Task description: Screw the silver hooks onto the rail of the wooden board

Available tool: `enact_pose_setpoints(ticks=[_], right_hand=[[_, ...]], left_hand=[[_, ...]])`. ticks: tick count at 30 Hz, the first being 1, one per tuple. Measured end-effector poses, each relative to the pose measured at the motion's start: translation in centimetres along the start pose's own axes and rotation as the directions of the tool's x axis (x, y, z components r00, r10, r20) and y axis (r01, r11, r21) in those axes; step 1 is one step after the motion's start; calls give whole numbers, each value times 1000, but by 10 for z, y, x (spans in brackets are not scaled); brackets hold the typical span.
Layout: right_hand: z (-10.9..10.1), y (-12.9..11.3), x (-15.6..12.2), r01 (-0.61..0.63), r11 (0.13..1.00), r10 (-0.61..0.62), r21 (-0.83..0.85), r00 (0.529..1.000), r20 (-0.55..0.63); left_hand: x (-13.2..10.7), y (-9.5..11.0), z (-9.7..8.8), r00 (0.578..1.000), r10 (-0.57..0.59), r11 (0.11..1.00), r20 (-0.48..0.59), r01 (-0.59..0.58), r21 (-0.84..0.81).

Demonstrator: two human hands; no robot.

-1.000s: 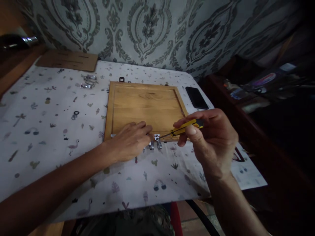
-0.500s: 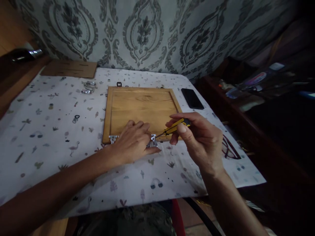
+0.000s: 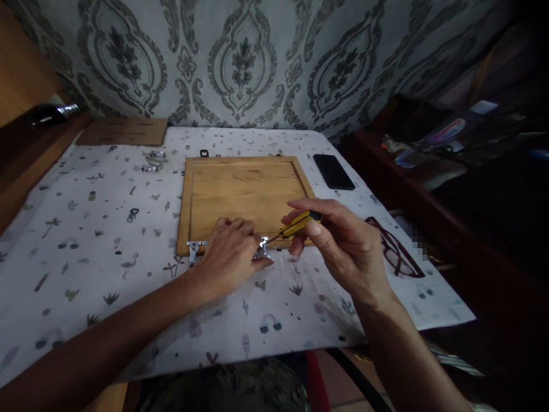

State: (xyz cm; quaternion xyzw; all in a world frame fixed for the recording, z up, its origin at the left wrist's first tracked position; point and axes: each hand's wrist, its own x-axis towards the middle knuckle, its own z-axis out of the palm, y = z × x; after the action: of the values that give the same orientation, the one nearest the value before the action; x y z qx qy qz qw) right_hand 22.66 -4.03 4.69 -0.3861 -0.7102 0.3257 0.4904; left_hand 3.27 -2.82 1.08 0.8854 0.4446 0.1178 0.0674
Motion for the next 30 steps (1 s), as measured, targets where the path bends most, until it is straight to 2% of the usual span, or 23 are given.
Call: enact_pose_setpoints(ticks=[7, 13, 18, 23, 30], right_hand=[[6, 0, 6, -14, 1000, 12, -15, 992, -126], [7, 0, 8, -43, 998, 47, 36, 992, -120], [1, 1, 4, -37, 999, 38, 39, 999, -22], [3, 5, 3, -13, 999, 16, 31, 995, -100], [11, 5, 0, 6, 1000, -9, -17, 985, -171]], left_hand=[[0, 0, 1, 1000, -12, 1000, 11, 12, -8], [0, -1, 2, 999, 4, 1000, -34, -3, 28], [1, 1, 3, 1000, -21, 1000, -5, 21, 3], [1, -1, 5, 999, -35, 999, 3, 35, -38], [1, 0, 3, 1000, -29, 1000, 12, 29, 6]])
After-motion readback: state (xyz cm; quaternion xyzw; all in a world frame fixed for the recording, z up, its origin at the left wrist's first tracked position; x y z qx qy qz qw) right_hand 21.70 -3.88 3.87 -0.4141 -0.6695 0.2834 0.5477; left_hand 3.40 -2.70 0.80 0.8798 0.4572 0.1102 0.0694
